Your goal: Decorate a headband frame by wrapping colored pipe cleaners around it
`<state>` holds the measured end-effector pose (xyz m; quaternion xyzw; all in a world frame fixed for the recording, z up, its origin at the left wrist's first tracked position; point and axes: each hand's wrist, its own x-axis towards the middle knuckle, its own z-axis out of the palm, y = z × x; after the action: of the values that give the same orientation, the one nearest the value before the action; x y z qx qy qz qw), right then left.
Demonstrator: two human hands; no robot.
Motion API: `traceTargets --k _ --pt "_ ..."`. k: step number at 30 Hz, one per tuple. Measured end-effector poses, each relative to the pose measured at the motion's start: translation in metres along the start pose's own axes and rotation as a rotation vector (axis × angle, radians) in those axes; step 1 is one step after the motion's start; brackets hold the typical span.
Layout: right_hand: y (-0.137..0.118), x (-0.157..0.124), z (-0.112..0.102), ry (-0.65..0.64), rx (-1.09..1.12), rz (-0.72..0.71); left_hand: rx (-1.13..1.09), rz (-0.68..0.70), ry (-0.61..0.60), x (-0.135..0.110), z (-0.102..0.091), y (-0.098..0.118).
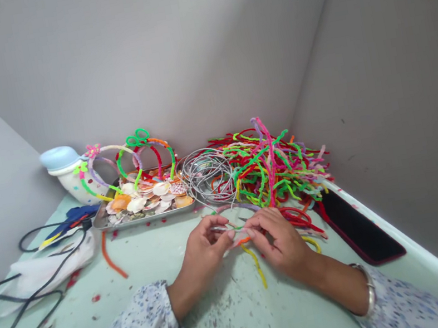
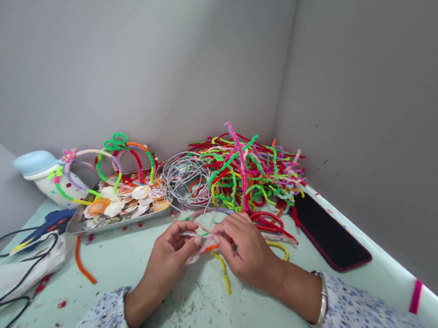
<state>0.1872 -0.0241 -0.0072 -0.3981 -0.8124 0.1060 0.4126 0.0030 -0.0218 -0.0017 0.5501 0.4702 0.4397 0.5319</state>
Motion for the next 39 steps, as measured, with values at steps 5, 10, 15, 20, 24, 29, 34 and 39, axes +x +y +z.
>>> traceTargets --k 5,10,15,20,24,29,34,39 --pt "0.0 0.0 0.0 -0.014 0.003 -0.019 -0.072 -0.088 -0.015 0.002 0.0 0.002" --pt "0.001 0.0 0.0 -0.022 0.015 -0.029 -0.008 -0.033 -0.037 0.003 -0.003 0.004" --pt "0.002 -0.002 -0.001 -0.023 0.04 -0.05 0.226 0.21 -0.036 0.002 -0.005 0.01" --pt "0.001 -0.004 -0.001 -0.07 0.048 -0.101 0.402 0.32 -0.106 -0.002 -0.006 0.018" --pt "0.0 -0.003 -0.001 -0.078 0.026 -0.116 0.515 0.364 -0.12 -0.003 -0.008 0.021" --pt "0.001 -0.004 0.0 -0.092 0.017 -0.137 0.555 0.397 -0.124 0.0 -0.011 0.019" --pt "0.0 -0.003 0.001 -0.097 0.014 -0.119 0.472 0.332 -0.196 0.002 -0.012 0.011" --pt "0.0 -0.001 0.0 -0.099 0.002 -0.101 0.429 0.21 -0.222 0.003 -0.013 0.011"
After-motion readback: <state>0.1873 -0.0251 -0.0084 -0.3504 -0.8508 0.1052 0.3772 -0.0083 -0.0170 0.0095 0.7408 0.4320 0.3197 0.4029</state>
